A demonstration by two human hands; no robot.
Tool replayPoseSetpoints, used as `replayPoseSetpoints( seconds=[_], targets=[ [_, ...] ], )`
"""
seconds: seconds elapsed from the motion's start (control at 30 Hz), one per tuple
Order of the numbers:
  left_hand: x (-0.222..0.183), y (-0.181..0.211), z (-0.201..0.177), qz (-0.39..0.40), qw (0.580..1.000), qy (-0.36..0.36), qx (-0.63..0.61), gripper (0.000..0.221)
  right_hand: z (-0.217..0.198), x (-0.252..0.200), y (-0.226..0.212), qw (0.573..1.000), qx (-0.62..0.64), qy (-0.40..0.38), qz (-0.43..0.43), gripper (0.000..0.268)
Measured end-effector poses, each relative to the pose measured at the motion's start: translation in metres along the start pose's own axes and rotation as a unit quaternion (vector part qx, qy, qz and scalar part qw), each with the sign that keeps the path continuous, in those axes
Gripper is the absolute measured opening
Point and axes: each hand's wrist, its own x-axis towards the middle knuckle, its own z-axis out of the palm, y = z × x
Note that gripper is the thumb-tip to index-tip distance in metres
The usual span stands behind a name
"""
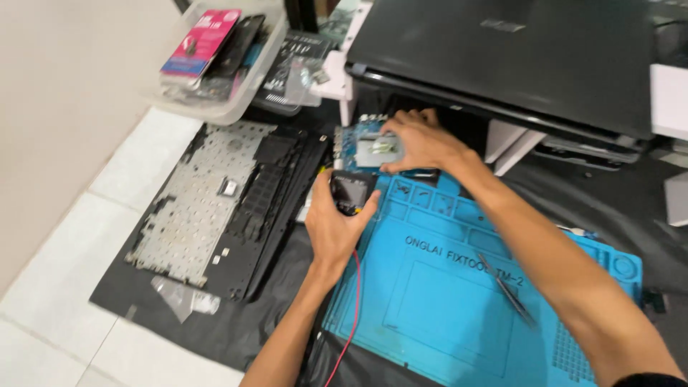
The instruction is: The recorder uses a multimeter to test various points on a laptop motherboard.
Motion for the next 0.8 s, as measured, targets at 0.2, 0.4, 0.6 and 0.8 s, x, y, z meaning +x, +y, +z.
replayPoseSetpoints(
  seconds=[0.2, 0.4, 0.6, 0.8],
  targets=[
    [0.012, 0.02, -0.043, -0.054, 0.998, 0.034, -0.022, 0.067, -0.012, -0.005, -0.051, 0.991, 0.094, 0.097, -0.01, 0.078],
    [-0.005, 0.019, -0.087, -0.051, 0.998, 0.01, -0.023, 0.062, 0.019, 0.044, -0.132, 0.966, 0.153, 0.175, -0.109, 0.081],
    [-0.013, 0.013, -0.102, -0.189, 0.98, -0.023, -0.066, 0.061, 0.037, 0.057, -0.17, 0.97, 0.178, 0.148, -0.077, 0.079],
    [-0.007, -0.014, -0.096, -0.19, 0.951, -0.046, -0.239, 0.051, 0.016, 0.006, -0.158, 0.936, 0.292, 0.166, -0.11, 0.041]
  ],
)
